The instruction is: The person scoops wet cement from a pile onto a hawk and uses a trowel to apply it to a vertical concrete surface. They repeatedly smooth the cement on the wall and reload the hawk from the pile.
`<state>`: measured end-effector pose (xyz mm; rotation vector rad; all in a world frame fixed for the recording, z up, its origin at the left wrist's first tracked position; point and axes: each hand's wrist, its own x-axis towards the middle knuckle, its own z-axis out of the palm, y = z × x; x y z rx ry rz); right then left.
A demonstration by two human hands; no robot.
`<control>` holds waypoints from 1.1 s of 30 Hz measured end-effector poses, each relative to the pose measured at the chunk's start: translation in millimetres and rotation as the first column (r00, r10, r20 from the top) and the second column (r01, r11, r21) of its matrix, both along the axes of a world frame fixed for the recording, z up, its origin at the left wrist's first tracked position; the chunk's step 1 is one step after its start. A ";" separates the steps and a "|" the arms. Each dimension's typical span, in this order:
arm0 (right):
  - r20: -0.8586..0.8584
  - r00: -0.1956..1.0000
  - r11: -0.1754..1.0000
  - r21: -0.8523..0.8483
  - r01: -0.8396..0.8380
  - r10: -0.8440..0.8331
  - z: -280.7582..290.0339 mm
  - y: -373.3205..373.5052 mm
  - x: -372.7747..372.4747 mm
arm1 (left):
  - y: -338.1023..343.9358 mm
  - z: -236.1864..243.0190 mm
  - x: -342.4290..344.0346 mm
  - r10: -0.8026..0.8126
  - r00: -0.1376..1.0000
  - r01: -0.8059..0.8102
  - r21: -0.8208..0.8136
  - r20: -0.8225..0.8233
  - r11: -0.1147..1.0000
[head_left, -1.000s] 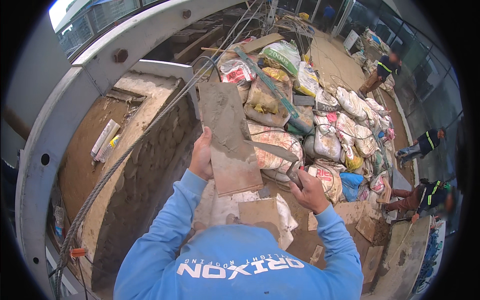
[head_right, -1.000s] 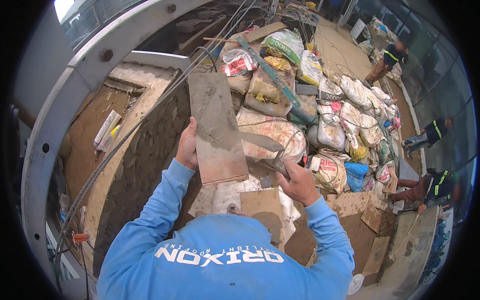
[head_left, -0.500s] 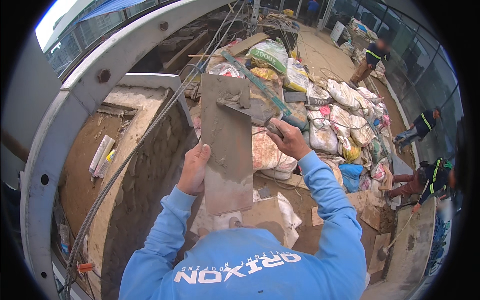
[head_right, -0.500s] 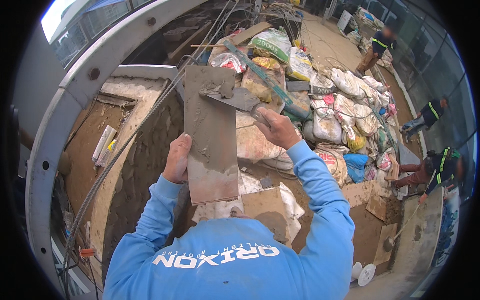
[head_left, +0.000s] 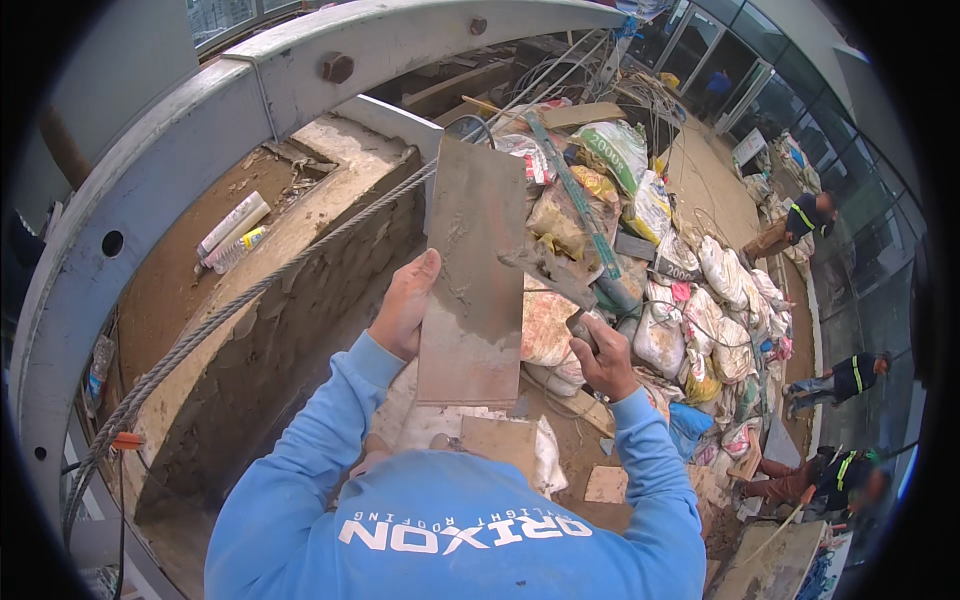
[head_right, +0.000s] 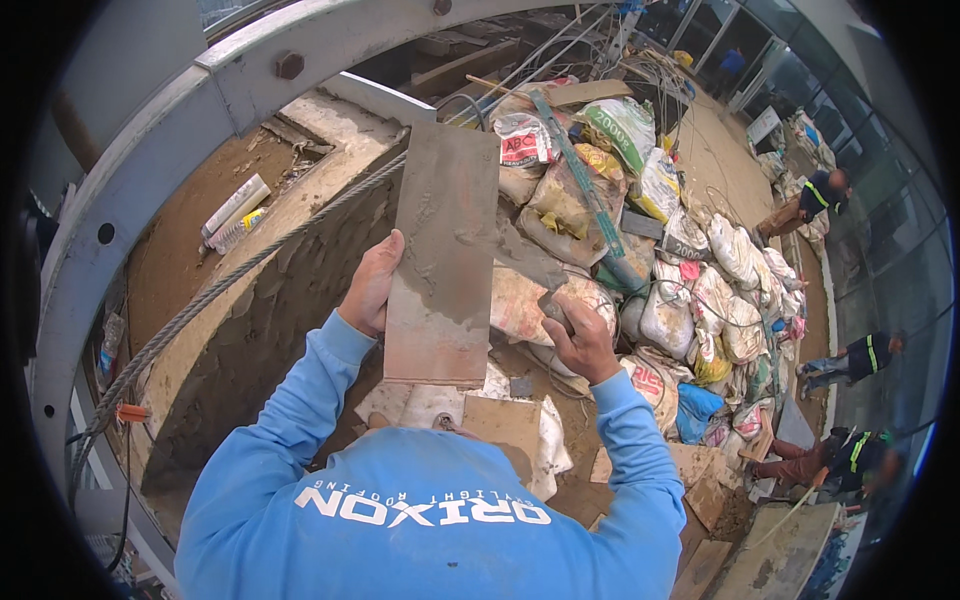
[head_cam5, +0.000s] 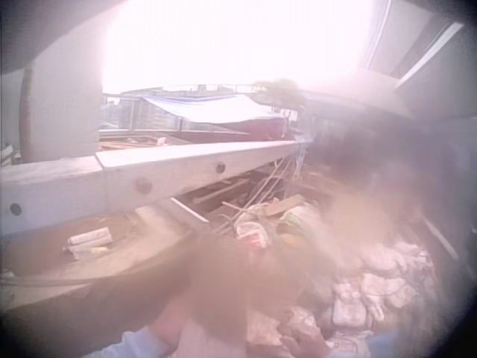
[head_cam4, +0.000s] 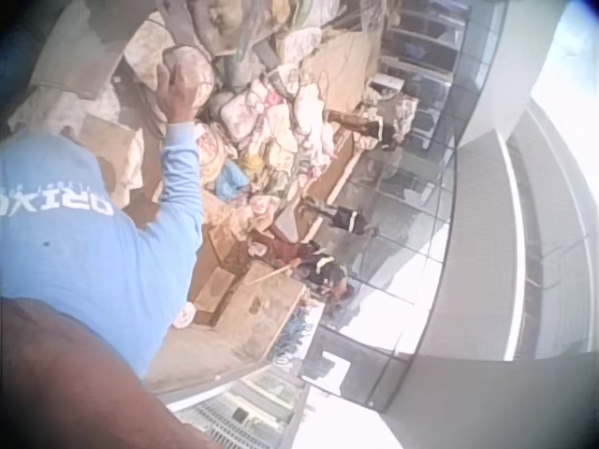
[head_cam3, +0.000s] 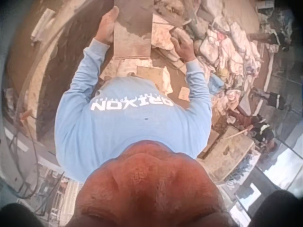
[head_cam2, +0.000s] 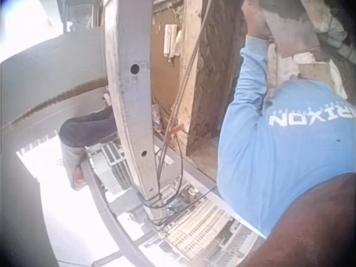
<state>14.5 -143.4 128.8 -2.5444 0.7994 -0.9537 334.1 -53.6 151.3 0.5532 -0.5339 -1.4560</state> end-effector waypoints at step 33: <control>-0.060 0.998 0.998 -0.054 -0.022 0.019 -16.2 1.9 5.7 | -5.1 12.0 21.1 0.140 0.989 -0.141 0.027 0.047 0.990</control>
